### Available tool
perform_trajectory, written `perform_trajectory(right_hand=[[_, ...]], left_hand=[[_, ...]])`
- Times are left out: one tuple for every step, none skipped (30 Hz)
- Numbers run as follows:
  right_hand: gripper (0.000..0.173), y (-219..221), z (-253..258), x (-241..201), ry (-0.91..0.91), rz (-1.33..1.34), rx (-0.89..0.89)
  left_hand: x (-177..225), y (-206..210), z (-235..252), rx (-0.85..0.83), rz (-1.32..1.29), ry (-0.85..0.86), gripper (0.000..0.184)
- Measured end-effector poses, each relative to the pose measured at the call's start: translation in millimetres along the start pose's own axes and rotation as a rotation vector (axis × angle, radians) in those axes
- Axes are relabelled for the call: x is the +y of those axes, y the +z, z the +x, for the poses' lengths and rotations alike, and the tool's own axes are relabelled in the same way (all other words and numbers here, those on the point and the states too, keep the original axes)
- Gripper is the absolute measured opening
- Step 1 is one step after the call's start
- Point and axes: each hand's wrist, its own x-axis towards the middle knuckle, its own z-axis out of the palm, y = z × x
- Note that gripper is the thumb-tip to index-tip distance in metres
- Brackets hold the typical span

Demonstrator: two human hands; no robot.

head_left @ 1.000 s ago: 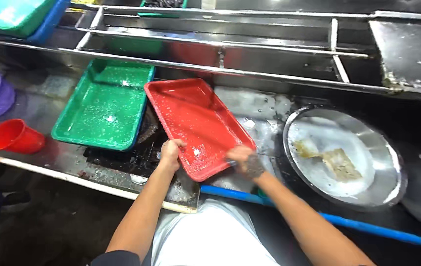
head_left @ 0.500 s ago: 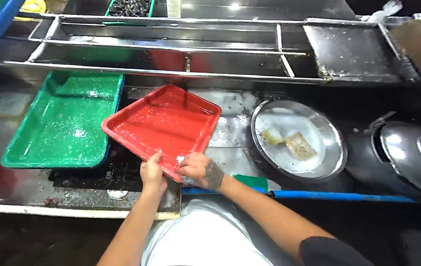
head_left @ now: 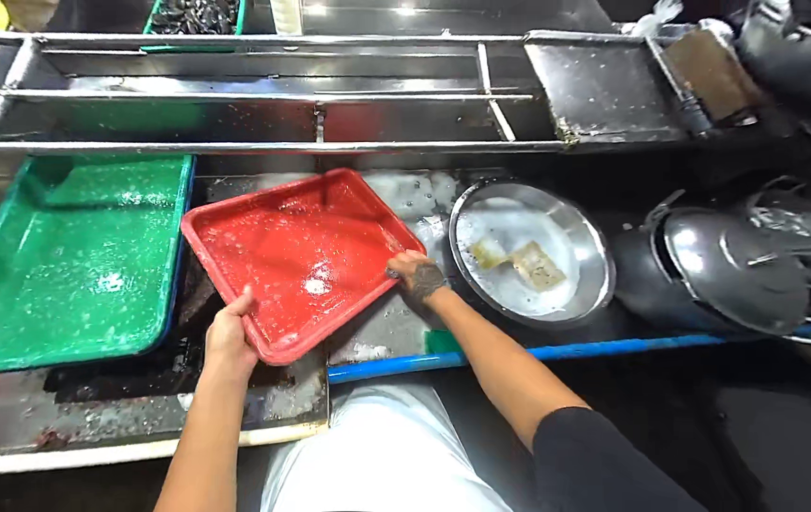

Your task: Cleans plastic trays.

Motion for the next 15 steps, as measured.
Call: perform_trajectory(right_hand=[[0.031,-4.9,0.3,-0.7,0.039,-0.002,-0.045],[0.031,-7.1,-0.4,-13.5,0.03,0.013,-0.048],[0.032,-8.8,-3.4,-38.1,0.004,0.052,-0.018],[0.032,-9.2,-8.0,-71.5,-0.015,0.116,0.035],[0.03,-9.1,-11.7,-108.9,-0.033,0.184,0.096],[0.031,-9.4,-15.4,-145.5,-0.043,0.263,0.126],[0.034,-8.5,-18.2,-174.9,-0.043,0.342,0.129],[0.039,-8.5,-18.8,-192.9,-0.027,0.403,0.087],[0.044,-6.2,-17.1,-198.1,-0.032,0.422,0.052],[0.049,-4.6,-17.2,-195.9,-0.047,0.413,0.01],[0.05,-3.2,-19.8,-190.8,-0.07,0.371,-0.022],[0.044,-0.9,-24.6,-184.1,-0.108,0.302,-0.018],[0.036,3.5,-31.9,-175.1,-0.165,0.231,0.019],[0.027,10.1,-39.8,-160.8,-0.247,0.167,0.08],[0.018,15.0,-44.7,-139.7,-0.349,0.122,0.151]], left_hand=[[-1.4,-8.5,-0.9,-0.15,-0.073,0.037,0.043],[-7.9,-14.1,-3.3,-0.294,-0.144,0.085,0.06],[-18.4,-15.9,-6.5,-0.423,-0.209,0.109,0.081],[-31.7,-11.6,-11.2,-0.502,-0.22,0.118,0.097],[-47.8,-2.7,-17.7,-0.519,-0.144,0.136,0.099],[-63.8,8.3,-24.1,-0.484,-0.029,0.136,0.087],[-76.7,22.3,-27.9,-0.356,0.09,0.139,0.07],[-81.6,36.9,-26.5,-0.188,0.187,0.133,0.064],[-80.3,47.8,-18.7,-0.051,0.248,0.138,0.058],[-77.4,53.9,-8.0,0.038,0.268,0.159,0.052],[-75.0,56.2,1.7,0.088,0.26,0.177,0.048],[-72.7,57.5,7.8,0.123,0.241,0.18,0.047],[-71.6,57.1,11.3,0.148,0.222,0.17,0.047],[-70.8,55.8,13.5,0.172,0.207,0.154,0.048],[-68.7,54.5,16.3,0.19,0.199,0.137,0.048]])
